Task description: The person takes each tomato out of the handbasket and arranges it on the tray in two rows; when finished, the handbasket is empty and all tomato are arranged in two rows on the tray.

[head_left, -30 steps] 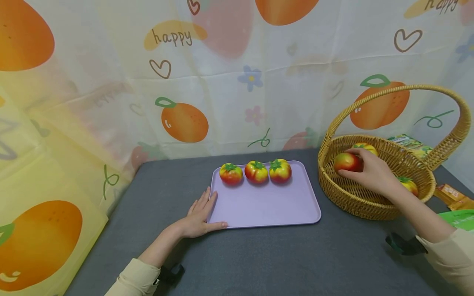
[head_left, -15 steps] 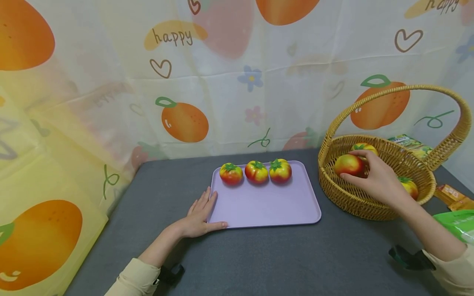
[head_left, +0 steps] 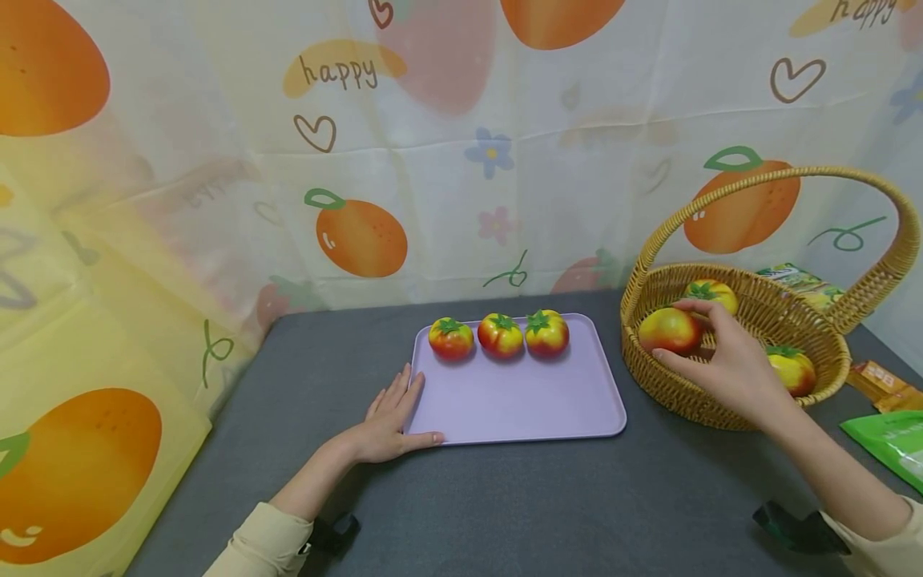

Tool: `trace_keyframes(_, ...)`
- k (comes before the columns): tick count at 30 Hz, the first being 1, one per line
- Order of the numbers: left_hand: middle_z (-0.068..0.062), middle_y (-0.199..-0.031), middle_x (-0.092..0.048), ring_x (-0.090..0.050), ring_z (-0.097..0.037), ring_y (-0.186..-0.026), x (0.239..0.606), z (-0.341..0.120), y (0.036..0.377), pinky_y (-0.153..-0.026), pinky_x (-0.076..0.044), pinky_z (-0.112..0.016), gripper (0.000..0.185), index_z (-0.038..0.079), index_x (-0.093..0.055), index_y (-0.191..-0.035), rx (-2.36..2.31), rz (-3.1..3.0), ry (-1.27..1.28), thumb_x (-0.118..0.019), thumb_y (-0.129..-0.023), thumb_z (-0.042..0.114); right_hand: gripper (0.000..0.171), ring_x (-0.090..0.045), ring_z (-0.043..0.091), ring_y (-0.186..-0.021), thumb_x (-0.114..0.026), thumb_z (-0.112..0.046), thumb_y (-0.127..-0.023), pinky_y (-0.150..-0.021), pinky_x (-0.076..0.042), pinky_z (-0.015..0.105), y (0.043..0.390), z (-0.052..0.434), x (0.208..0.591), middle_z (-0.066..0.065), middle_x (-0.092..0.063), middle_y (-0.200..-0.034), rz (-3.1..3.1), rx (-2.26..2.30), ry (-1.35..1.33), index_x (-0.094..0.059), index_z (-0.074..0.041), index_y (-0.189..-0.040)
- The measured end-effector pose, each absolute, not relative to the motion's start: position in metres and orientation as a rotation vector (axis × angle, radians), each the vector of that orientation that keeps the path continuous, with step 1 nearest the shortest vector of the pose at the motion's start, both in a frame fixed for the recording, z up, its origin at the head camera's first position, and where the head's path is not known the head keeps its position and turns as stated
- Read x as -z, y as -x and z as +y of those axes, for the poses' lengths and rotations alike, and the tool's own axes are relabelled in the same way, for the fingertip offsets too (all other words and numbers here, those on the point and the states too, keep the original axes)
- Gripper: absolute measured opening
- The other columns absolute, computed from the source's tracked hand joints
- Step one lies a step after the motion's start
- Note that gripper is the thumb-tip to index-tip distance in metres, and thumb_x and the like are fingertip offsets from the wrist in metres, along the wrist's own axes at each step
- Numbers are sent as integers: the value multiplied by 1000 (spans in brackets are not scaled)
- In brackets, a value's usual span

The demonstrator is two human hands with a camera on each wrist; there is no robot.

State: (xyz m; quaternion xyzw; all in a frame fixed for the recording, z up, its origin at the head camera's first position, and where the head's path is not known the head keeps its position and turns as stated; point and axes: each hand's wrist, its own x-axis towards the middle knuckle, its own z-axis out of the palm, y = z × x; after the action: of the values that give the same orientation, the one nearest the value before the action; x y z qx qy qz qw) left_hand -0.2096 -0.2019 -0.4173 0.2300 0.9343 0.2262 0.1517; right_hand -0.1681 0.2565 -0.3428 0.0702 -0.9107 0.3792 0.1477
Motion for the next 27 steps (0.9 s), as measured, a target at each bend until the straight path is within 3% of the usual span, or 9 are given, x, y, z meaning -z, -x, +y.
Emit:
trace_keyframes(9, -21, -161, 10, 5, -38, -147, 417, -202, 209, -112, 1, -60, 103, 2, -5, -156, -649, 2681, -666, -61, -89, 58, 71, -54, 32, -107, -81, -25, -82, -76, -37, 0, 160, 236, 343, 21, -53, -128, -2578, -1139, -294, -41, -4, -137)
trace_keyframes(17, -20, -161, 11, 6, -37, -147, 417, -202, 209, -113, 2, -60, 104, 3, -5, -156, -644, 2678, -663, -61, -89, 59, 65, -51, 10, -102, -81, -15, -80, -79, -42, 5, 163, 215, 351, 14, -55, -124, -2510, -1180, -426, -43, -4, -132)
trace_keyframes(22, -19, -161, 11, 6, -36, -147, 417, -202, 209, -113, 2, -59, 104, 3, -5, -156, -637, 2674, -667, -61, -89, 59, 66, -53, 17, -105, -81, -14, -80, -79, -44, 9, 166, 204, 354, 13, -55, -122, -2512, -1223, -454, -41, -4, -131)
trace_keyframes(27, -19, -161, 11, 5, -37, -147, 417, -202, 209, -113, 2, -60, 104, 3, -5, -156, -650, 2670, -664, -61, -88, 59, 74, -54, 24, -108, -81, -18, -81, -79, -49, 23, 172, 193, 359, 14, -54, -128, -2544, -1202, -489, -38, -6, -140)
